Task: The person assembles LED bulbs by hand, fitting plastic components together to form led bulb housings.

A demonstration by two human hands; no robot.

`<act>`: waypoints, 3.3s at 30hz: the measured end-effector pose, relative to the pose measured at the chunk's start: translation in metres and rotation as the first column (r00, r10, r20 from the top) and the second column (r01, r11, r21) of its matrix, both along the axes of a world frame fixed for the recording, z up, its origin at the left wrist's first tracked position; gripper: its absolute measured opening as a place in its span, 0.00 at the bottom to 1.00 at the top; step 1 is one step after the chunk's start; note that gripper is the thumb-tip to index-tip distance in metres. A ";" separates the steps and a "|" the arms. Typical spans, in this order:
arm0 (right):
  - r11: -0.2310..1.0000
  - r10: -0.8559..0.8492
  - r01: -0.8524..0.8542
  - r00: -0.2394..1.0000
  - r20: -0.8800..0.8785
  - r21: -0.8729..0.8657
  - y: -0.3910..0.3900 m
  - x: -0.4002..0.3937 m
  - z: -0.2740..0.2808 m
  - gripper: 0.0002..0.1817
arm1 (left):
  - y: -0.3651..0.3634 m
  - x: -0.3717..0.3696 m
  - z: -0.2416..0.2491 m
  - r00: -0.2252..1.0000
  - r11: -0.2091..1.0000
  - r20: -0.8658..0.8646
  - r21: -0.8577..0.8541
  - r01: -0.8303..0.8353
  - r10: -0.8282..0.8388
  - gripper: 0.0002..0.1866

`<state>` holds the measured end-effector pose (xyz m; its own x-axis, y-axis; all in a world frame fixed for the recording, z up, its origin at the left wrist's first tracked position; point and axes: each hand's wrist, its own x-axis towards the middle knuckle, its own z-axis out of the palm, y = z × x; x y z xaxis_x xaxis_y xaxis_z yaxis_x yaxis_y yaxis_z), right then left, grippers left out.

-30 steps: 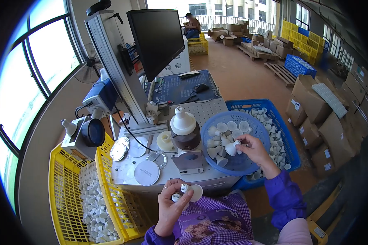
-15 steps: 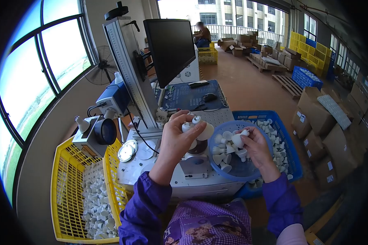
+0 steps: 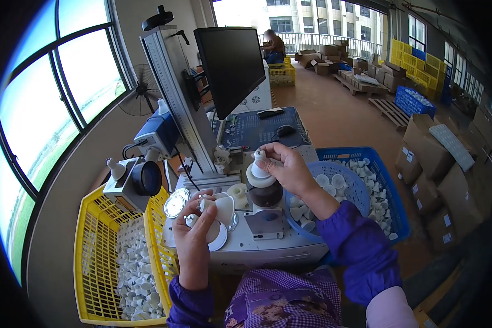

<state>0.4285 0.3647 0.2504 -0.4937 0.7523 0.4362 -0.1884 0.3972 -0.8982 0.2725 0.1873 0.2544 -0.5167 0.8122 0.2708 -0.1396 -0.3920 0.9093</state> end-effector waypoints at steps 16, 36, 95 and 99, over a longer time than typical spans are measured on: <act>0.978 -0.186 0.187 0.982 -0.023 0.089 -0.021 -0.011 -0.008 0.14 | -0.019 0.012 -0.052 0.987 0.979 0.119 -0.156 0.128 -0.110 0.07; 0.920 -0.384 0.391 0.913 0.138 -0.023 0.019 0.098 -0.065 0.12 | -0.037 0.013 -0.090 0.953 0.955 0.285 -0.240 0.175 -0.103 0.09; 0.957 -0.252 0.223 0.956 -0.149 -0.187 -0.041 0.090 -0.046 0.15 | 0.088 0.035 0.016 0.564 0.952 -0.786 0.095 -0.291 0.251 0.17; 0.967 -0.239 0.217 0.955 -0.173 -0.135 -0.032 0.066 -0.018 0.17 | 0.114 0.032 0.007 0.576 0.968 -0.799 0.027 -0.250 0.171 0.20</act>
